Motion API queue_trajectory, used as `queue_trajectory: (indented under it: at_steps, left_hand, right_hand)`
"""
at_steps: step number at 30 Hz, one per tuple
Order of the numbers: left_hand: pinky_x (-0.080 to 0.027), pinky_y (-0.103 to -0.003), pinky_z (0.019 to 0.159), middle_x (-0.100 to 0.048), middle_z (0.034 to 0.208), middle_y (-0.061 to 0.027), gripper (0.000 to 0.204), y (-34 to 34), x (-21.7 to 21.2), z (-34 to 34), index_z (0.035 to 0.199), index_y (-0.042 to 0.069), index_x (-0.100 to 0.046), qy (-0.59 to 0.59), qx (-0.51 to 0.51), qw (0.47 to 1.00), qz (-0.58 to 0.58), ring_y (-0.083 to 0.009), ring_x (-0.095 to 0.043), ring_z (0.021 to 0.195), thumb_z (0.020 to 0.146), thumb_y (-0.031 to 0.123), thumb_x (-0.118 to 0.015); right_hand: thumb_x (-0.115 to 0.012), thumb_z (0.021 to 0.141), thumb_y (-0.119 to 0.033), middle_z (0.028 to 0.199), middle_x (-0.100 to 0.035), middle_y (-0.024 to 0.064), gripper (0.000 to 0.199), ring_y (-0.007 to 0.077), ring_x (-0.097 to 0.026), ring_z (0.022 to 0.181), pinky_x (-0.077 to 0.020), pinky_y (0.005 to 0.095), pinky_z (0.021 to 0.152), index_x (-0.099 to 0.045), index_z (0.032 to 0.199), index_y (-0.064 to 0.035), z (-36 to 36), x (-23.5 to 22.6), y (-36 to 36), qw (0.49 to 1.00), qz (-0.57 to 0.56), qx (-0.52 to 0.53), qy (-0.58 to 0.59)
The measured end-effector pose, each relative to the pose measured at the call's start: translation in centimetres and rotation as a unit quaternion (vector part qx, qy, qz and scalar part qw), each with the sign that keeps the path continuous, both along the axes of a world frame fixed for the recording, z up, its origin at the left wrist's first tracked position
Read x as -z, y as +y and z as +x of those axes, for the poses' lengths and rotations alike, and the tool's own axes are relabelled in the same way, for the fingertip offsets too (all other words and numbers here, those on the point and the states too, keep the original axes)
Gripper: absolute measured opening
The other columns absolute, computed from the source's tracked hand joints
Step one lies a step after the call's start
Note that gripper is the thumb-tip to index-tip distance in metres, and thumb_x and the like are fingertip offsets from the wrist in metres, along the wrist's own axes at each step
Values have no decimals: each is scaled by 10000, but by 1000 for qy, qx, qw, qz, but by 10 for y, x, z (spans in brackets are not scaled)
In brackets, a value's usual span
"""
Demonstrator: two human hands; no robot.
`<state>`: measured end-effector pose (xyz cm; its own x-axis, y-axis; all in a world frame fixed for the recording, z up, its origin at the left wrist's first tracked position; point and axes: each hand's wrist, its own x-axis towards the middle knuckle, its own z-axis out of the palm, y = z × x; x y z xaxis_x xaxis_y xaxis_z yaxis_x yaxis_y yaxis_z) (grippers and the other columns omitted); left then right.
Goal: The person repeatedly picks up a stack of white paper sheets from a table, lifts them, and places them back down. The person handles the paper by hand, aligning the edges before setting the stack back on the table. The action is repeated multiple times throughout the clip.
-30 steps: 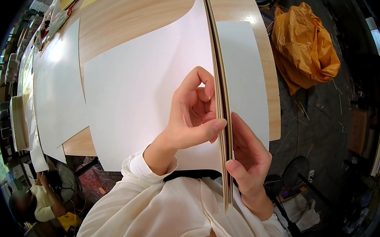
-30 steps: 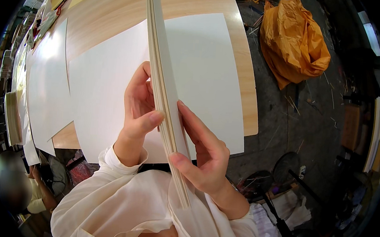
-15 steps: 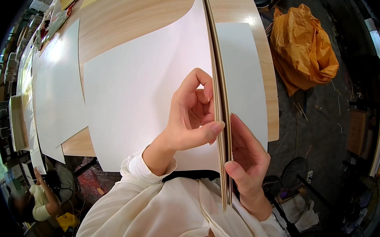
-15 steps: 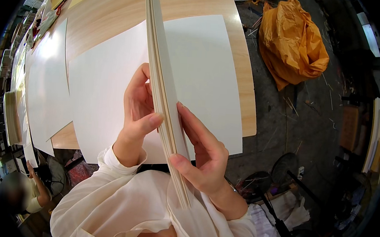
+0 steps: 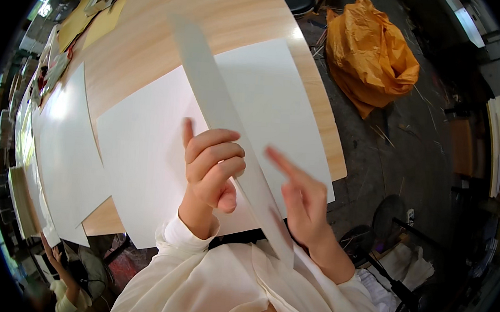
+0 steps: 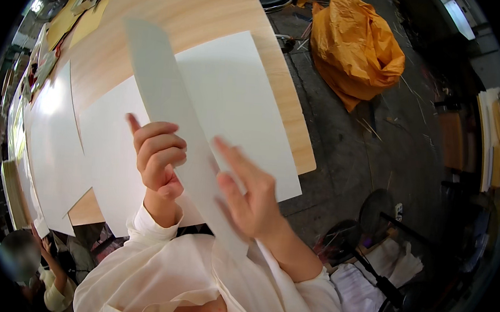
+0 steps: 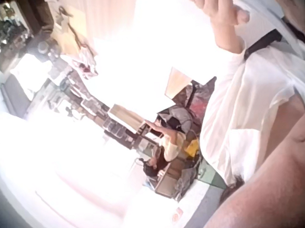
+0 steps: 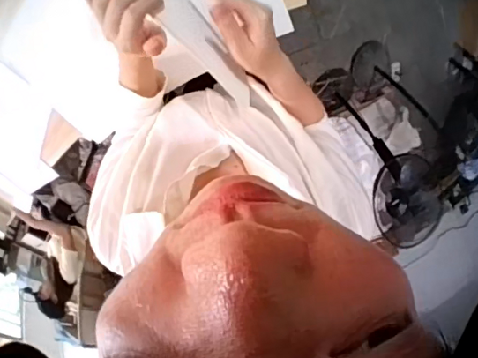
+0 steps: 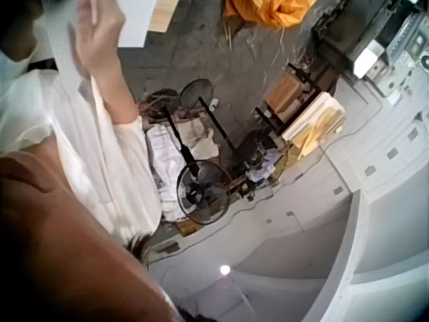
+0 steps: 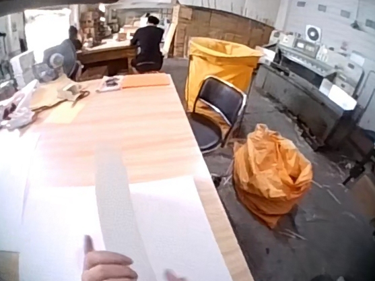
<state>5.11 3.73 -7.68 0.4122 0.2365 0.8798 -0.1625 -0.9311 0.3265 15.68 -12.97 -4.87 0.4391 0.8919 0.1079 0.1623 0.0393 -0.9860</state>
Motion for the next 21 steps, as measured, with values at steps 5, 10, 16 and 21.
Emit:
queue_trajectory:
  at_steps: [5, 10, 16, 21]
  left_hand:
    - [-436, -454, 910, -605, 787, -59, 477, 1, -4, 14, 947, 64, -726, 43, 42, 998, 38, -219, -545, 752, 926, 380, -369]
    - [-410, -434, 915, -671, 881, -101, 517, 0, -10, 18, 923, 36, -749, 106, 29, 991, 78, -220, -538, 737, 914, 325, -321]
    - [-414, -418, 900, -689, 983, -124, 516, -1, -11, 19, 966, 38, -752, 119, 20, 990, 78, -212, -528, 745, 911, 311, -317]
    - [-440, -406, 880, -674, 1062, -87, 448, -1, -10, 18, 1032, 64, -737, 117, 13, 990, 75, -181, -525, 738, 889, 298, -383]
  right_hand:
    - [-664, 873, -287, 1394, -426, 287, 664, 415, -374, 1332, -257, 522, 1114, -402, 1355, 88, 23, 50, -4, 801, -379, 214, -411]
    - [-667, 865, -291, 1388, -423, 297, 634, 431, -360, 1333, -265, 531, 1104, -435, 1334, 67, 27, 55, -11, 819, -395, 190, -372]
    - [-659, 863, -192, 1336, -461, 322, 541, 438, -439, 1263, -329, 517, 1059, -474, 1313, 45, 23, 32, -18, 900, -293, 145, -288]
    - [-656, 841, -83, 1299, -505, 305, 539, 442, -495, 1203, -393, 461, 1023, -453, 1319, 59, 32, 29, -21, 928, -247, 182, -212]
